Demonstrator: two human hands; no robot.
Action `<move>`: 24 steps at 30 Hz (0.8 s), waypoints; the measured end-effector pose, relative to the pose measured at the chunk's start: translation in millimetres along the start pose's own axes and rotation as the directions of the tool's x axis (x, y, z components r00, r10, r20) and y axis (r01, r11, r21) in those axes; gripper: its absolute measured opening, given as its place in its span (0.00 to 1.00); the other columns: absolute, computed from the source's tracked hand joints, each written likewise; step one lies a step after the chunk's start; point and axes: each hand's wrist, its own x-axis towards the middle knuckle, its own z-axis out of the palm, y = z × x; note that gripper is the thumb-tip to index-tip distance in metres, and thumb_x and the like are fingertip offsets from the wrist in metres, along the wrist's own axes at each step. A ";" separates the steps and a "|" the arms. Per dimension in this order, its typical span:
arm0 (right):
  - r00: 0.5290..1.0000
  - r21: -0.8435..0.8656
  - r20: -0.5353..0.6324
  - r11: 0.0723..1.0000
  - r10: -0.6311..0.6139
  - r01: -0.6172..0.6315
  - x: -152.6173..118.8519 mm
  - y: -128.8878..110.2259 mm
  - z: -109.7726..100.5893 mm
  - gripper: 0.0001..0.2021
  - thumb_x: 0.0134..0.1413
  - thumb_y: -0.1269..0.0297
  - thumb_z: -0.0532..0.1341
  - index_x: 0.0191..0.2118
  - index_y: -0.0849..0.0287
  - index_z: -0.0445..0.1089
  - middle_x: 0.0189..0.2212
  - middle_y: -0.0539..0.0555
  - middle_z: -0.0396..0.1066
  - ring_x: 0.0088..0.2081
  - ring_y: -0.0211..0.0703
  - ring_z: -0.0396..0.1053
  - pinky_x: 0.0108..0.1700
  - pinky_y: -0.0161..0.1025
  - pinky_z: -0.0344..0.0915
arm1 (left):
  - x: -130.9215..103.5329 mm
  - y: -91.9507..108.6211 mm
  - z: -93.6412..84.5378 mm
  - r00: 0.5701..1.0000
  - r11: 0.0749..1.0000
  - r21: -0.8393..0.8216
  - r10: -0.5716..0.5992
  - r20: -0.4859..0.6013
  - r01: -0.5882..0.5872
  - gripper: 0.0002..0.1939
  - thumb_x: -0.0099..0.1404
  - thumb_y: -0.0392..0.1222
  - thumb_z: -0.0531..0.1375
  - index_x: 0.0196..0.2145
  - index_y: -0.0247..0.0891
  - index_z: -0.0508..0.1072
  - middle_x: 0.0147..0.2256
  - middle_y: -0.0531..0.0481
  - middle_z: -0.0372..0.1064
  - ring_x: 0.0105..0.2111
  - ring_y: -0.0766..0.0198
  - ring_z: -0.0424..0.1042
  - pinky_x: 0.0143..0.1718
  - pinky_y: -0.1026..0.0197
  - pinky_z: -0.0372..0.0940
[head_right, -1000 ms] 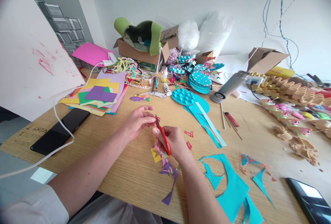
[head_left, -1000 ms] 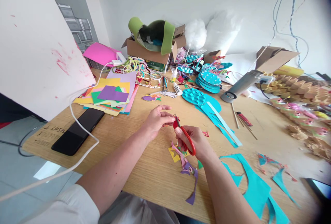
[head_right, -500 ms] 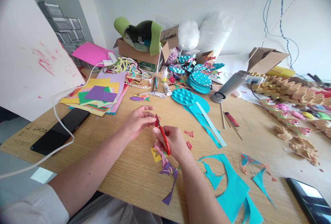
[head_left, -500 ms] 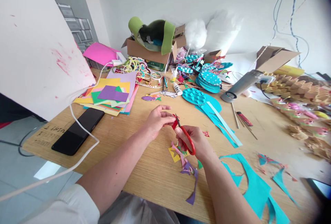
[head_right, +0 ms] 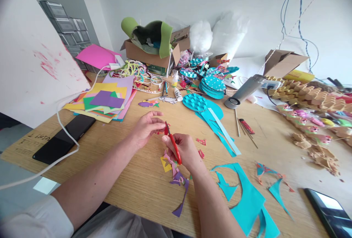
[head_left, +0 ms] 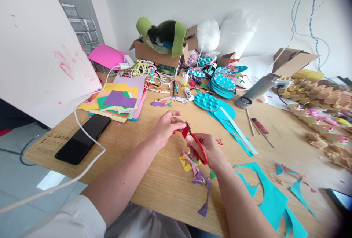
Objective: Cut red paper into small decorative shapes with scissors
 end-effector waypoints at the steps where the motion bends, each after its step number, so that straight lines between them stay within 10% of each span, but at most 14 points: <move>1: 1.000 -0.002 0.000 1.000 0.001 0.000 0.0 -0.1 0.0 0.26 0.43 0.38 0.64 0.19 0.59 0.62 0.11 0.49 0.64 0.13 0.34 0.60 0.16 0.31 0.53 | 0.3 -0.1 -0.2 1.000 1.000 0.005 0.007 -0.003 -0.007 0.24 0.47 0.32 0.67 0.41 0.35 0.65 0.26 0.53 0.72 0.26 0.68 0.72 0.32 0.64 0.63; 24: 0.999 0.029 0.043 0.999 -0.033 0.032 0.6 1.6 -2.4 0.23 0.47 0.43 0.64 0.19 0.59 0.62 0.12 0.48 0.64 0.13 0.34 0.61 0.16 0.30 0.55 | 0.5 3.8 -0.3 0.999 0.998 -0.056 0.000 0.044 0.003 0.25 0.42 0.32 0.68 0.39 0.35 0.66 0.24 0.56 0.70 0.25 0.69 0.70 0.30 0.65 0.61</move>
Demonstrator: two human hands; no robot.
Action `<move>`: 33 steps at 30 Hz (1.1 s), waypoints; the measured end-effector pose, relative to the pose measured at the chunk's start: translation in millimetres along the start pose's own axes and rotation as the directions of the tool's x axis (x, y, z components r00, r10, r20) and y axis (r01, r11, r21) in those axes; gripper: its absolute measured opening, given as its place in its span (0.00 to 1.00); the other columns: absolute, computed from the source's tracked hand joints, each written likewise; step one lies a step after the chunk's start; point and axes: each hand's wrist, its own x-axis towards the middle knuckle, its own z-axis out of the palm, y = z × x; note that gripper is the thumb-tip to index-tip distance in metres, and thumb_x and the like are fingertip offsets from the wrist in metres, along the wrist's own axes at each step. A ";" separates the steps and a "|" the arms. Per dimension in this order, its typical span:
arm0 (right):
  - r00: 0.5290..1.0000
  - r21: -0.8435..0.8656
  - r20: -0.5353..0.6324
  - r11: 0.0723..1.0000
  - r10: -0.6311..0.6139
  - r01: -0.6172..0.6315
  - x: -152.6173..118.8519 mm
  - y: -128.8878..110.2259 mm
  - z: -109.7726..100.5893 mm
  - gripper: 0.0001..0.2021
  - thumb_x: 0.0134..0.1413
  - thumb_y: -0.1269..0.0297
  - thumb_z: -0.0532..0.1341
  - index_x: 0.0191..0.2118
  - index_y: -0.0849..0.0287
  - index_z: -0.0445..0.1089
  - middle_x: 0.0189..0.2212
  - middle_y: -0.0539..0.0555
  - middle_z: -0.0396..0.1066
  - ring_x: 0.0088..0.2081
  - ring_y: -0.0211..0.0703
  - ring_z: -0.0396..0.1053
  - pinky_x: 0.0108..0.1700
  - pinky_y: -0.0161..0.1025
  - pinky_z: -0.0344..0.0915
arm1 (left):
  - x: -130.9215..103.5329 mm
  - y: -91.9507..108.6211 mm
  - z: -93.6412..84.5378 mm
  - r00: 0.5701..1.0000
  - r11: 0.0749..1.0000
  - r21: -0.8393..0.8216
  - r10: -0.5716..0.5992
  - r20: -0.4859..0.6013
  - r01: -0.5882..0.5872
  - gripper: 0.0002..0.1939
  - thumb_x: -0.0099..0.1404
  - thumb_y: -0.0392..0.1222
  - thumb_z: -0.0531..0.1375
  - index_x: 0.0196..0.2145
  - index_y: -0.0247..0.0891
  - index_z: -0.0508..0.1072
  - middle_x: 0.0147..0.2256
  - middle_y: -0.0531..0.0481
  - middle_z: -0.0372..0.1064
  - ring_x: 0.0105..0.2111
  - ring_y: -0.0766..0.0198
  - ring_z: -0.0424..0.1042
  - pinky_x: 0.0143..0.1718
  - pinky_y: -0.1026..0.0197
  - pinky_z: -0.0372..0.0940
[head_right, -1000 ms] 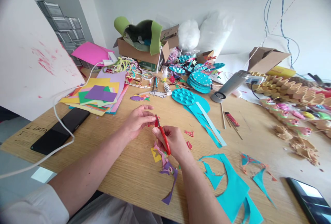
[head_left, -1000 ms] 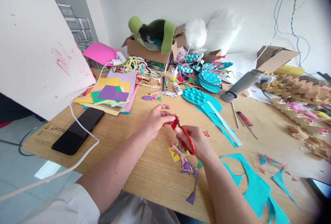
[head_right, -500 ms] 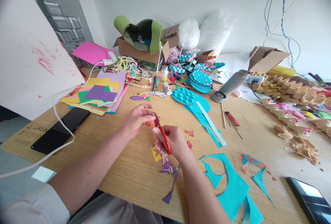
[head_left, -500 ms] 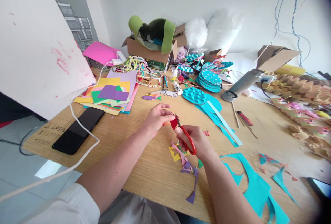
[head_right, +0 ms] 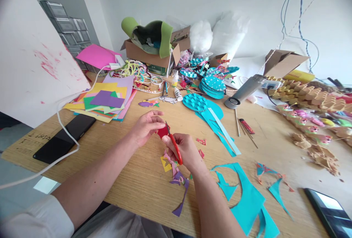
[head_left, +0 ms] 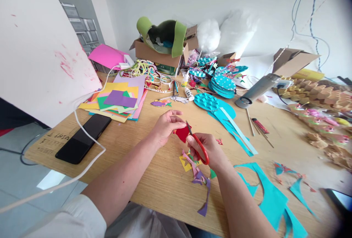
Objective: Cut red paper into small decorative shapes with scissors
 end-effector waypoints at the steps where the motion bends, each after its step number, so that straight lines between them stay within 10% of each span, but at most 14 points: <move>1: 1.000 0.003 -0.001 1.000 0.000 0.000 0.0 0.1 -0.1 0.23 0.47 0.43 0.64 0.20 0.58 0.62 0.12 0.48 0.64 0.14 0.34 0.60 0.16 0.31 0.55 | 0.1 0.0 -0.2 1.000 1.000 -0.008 -0.004 0.005 0.004 0.25 0.42 0.32 0.69 0.40 0.35 0.66 0.24 0.56 0.71 0.25 0.68 0.71 0.30 0.64 0.62; 9: 0.999 -0.026 -0.051 1.000 0.006 -0.007 0.6 2.7 -1.5 0.24 0.45 0.42 0.65 0.19 0.58 0.62 0.11 0.48 0.64 0.13 0.34 0.59 0.16 0.31 0.54 | 1.3 -0.9 -1.1 1.000 1.000 -0.020 0.003 -0.018 -0.003 0.26 0.43 0.32 0.69 0.40 0.35 0.66 0.24 0.55 0.71 0.26 0.65 0.72 0.33 0.62 0.63; 17: 0.907 0.078 -0.395 0.978 -0.145 0.191 8.0 2.8 2.1 0.22 0.33 0.49 0.73 0.27 0.59 0.67 0.21 0.51 0.70 0.23 0.40 0.67 0.24 0.35 0.63 | 3.4 -3.7 0.3 0.997 0.998 -0.056 -0.003 -0.077 -0.002 0.25 0.43 0.30 0.68 0.39 0.34 0.66 0.24 0.54 0.72 0.26 0.66 0.73 0.33 0.63 0.64; 26: 0.891 0.142 -0.407 0.950 -0.201 0.279 17.1 17.1 8.6 0.15 0.38 0.60 0.72 0.29 0.58 0.66 0.24 0.49 0.69 0.25 0.38 0.66 0.28 0.35 0.61 | -0.4 -9.3 5.6 0.999 0.997 -0.062 -0.039 -0.023 0.038 0.26 0.42 0.29 0.68 0.40 0.34 0.65 0.24 0.54 0.72 0.25 0.67 0.72 0.31 0.64 0.63; 33: 0.832 0.202 -0.529 0.928 -0.165 0.313 15.0 11.6 3.2 0.14 0.36 0.63 0.71 0.28 0.59 0.66 0.22 0.47 0.68 0.24 0.38 0.65 0.27 0.35 0.61 | 9.6 -4.1 -9.2 0.989 0.984 0.178 0.044 -0.140 -0.019 0.20 0.46 0.29 0.66 0.38 0.34 0.67 0.24 0.54 0.71 0.26 0.69 0.70 0.33 0.64 0.62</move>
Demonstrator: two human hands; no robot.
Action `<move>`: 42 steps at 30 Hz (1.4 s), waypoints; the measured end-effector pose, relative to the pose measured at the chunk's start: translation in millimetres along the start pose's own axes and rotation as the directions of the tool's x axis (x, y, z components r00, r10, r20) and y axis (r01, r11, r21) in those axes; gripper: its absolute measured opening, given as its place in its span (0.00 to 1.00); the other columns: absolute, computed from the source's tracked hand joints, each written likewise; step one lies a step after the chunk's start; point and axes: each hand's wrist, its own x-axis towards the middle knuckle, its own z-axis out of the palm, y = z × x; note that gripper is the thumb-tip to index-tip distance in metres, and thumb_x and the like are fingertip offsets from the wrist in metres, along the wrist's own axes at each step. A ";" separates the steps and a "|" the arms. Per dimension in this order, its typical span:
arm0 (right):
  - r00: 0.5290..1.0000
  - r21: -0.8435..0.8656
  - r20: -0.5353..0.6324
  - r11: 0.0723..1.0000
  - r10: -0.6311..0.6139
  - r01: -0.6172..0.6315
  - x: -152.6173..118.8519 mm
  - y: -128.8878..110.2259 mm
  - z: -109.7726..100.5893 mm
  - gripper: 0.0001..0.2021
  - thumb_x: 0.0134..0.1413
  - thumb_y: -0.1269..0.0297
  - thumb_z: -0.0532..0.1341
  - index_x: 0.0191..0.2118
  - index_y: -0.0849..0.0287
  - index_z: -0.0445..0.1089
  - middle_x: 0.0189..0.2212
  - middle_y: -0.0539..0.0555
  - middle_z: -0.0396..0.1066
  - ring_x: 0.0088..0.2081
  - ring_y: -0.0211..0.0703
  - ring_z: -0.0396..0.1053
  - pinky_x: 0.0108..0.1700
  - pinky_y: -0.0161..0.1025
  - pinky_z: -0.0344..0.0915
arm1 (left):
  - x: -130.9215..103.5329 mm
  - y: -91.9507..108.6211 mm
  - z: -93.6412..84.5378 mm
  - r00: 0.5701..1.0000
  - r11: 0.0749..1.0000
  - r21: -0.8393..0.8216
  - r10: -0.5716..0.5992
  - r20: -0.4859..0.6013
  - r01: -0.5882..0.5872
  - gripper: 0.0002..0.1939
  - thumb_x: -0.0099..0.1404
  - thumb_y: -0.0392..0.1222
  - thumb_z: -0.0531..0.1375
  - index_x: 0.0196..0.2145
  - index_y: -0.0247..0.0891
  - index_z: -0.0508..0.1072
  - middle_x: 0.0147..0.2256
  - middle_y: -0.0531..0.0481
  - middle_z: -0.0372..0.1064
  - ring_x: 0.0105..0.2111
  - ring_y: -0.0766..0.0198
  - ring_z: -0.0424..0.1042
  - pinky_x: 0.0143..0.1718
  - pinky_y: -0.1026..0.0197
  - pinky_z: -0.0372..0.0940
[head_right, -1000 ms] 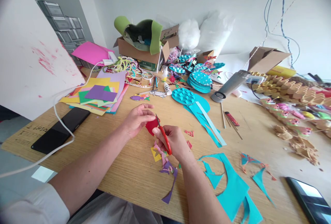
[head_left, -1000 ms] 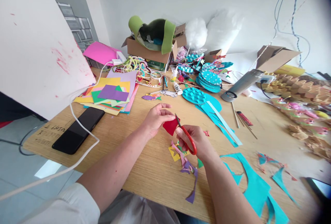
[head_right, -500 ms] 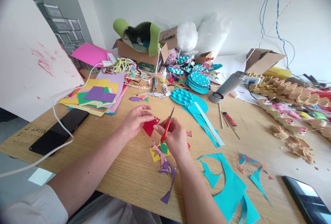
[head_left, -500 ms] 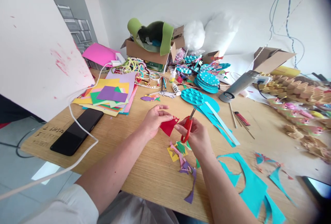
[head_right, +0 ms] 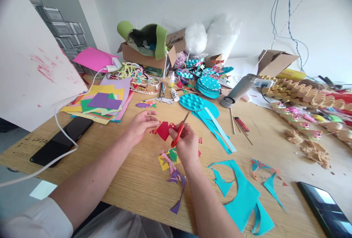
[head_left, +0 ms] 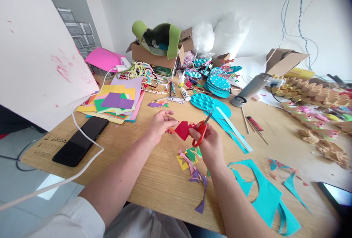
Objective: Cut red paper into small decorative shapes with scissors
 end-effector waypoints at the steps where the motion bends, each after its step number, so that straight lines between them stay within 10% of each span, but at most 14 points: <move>1: 0.998 0.015 -0.052 1.000 -0.023 0.024 0.8 -1.4 -1.7 0.13 0.37 0.63 0.71 0.28 0.59 0.66 0.22 0.48 0.68 0.25 0.38 0.65 0.27 0.35 0.61 | 3.2 -0.6 -4.3 0.999 0.994 0.110 0.025 -0.039 -0.020 0.19 0.46 0.29 0.66 0.37 0.35 0.67 0.23 0.55 0.70 0.25 0.69 0.69 0.32 0.65 0.62; 9: 0.959 0.093 -0.255 0.985 -0.120 0.147 7.9 -7.1 -10.9 0.13 0.38 0.64 0.70 0.28 0.59 0.67 0.25 0.49 0.70 0.26 0.38 0.66 0.28 0.35 0.61 | 15.7 -16.0 -24.6 0.992 0.550 0.833 0.129 -0.007 -0.066 0.16 0.51 0.27 0.61 0.38 0.38 0.68 0.26 0.53 0.72 0.27 0.64 0.70 0.31 0.63 0.60; 25: 0.949 0.084 -0.271 0.978 -0.160 0.189 8.5 -10.7 -11.2 0.11 0.39 0.65 0.69 0.28 0.59 0.67 0.25 0.48 0.68 0.26 0.39 0.66 0.28 0.36 0.62 | 11.2 -13.7 -27.0 0.959 0.143 0.977 0.258 0.118 -0.159 0.19 0.58 0.29 0.56 0.46 0.39 0.73 0.34 0.48 0.75 0.41 0.59 0.70 0.44 0.59 0.61; 28: 0.952 0.086 -0.263 0.980 -0.153 0.181 8.1 -11.3 -10.7 0.11 0.39 0.64 0.69 0.28 0.59 0.66 0.25 0.49 0.68 0.27 0.39 0.66 0.28 0.37 0.62 | 12.6 -12.5 -26.4 0.943 0.245 0.954 0.321 0.089 -0.174 0.16 0.57 0.28 0.57 0.42 0.38 0.75 0.36 0.46 0.75 0.40 0.59 0.70 0.46 0.59 0.61; 35: 0.984 0.110 -0.161 0.990 -0.075 0.094 5.0 -10.0 -8.8 0.11 0.41 0.63 0.68 0.29 0.58 0.65 0.23 0.47 0.67 0.26 0.39 0.67 0.28 0.36 0.64 | 13.3 -9.0 -15.8 0.988 0.895 0.422 0.155 0.014 -0.146 0.14 0.59 0.49 0.60 0.32 0.35 0.75 0.33 0.44 0.74 0.30 0.63 0.69 0.31 0.63 0.62; 42: 0.996 0.180 -0.091 0.983 -0.017 0.033 5.4 -4.3 -6.7 0.12 0.41 0.64 0.69 0.30 0.58 0.66 0.23 0.47 0.68 0.25 0.39 0.68 0.28 0.35 0.64 | 10.7 -0.3 -18.2 0.997 0.999 0.030 0.034 0.070 -0.036 0.28 0.58 0.62 0.57 0.35 0.31 0.76 0.32 0.41 0.74 0.29 0.65 0.69 0.29 0.65 0.60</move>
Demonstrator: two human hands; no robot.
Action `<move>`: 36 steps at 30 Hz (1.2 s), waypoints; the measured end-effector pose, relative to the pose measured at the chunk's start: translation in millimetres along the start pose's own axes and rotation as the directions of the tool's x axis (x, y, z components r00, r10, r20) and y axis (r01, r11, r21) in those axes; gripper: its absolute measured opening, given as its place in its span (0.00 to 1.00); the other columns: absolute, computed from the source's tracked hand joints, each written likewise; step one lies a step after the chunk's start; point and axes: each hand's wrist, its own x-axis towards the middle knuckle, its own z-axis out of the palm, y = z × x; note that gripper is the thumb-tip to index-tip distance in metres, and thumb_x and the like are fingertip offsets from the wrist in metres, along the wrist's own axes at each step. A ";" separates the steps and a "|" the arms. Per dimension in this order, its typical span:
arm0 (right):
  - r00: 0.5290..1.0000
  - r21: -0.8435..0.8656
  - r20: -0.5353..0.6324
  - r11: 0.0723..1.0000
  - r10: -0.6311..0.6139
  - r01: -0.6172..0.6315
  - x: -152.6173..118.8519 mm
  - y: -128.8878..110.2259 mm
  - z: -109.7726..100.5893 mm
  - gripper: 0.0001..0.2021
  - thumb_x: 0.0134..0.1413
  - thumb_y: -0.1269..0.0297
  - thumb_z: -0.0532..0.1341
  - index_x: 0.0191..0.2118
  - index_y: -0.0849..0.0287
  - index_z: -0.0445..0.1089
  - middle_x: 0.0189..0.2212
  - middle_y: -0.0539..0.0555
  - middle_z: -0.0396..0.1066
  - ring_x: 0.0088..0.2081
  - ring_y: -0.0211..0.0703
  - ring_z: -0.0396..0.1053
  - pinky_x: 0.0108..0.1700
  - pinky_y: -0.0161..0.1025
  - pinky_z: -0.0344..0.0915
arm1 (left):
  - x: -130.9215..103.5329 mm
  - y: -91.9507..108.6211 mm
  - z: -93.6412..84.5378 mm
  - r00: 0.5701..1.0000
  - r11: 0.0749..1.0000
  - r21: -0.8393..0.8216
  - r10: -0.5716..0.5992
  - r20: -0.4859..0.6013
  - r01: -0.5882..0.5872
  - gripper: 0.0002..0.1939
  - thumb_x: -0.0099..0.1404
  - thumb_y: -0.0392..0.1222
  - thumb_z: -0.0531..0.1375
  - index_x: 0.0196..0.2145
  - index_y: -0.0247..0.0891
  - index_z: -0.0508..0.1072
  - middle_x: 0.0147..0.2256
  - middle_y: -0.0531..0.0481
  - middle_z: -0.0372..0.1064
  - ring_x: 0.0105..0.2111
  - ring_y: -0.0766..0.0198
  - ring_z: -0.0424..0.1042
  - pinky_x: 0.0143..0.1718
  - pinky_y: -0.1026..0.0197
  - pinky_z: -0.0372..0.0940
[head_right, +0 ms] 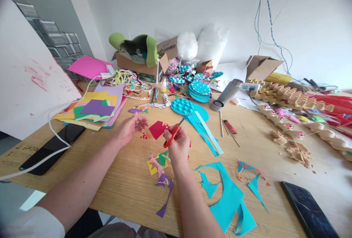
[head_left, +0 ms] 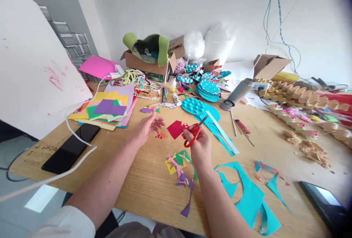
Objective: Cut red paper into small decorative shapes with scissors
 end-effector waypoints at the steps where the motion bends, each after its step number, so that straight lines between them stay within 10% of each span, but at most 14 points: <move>1: 1.000 0.008 0.004 1.000 0.012 -0.012 0.2 1.0 -0.1 0.12 0.41 0.63 0.69 0.30 0.58 0.66 0.23 0.47 0.68 0.25 0.39 0.68 0.28 0.35 0.64 | -1.4 0.3 1.3 0.999 1.000 -0.015 -0.016 0.039 0.017 0.29 0.58 0.64 0.57 0.35 0.31 0.76 0.32 0.41 0.74 0.30 0.65 0.69 0.29 0.64 0.60; 6: 0.998 0.008 0.043 0.999 0.047 -0.047 1.6 5.8 -0.5 0.14 0.39 0.62 0.70 0.30 0.59 0.66 0.23 0.48 0.69 0.24 0.39 0.68 0.28 0.36 0.64 | -12.1 -4.0 16.4 0.976 0.994 0.111 -0.029 0.218 0.005 0.24 0.55 0.58 0.62 0.35 0.32 0.77 0.30 0.45 0.73 0.27 0.68 0.66 0.29 0.65 0.57; 36: 0.993 -0.133 0.043 0.985 -0.107 0.112 2.4 -10.4 -3.3 0.19 0.49 0.46 0.64 0.29 0.59 0.66 0.26 0.55 0.74 0.27 0.42 0.70 0.30 0.38 0.65 | -16.0 -11.8 26.5 0.990 0.999 0.024 -0.025 0.141 0.022 0.15 0.45 0.41 0.69 0.32 0.32 0.76 0.31 0.47 0.75 0.30 0.64 0.72 0.37 0.61 0.64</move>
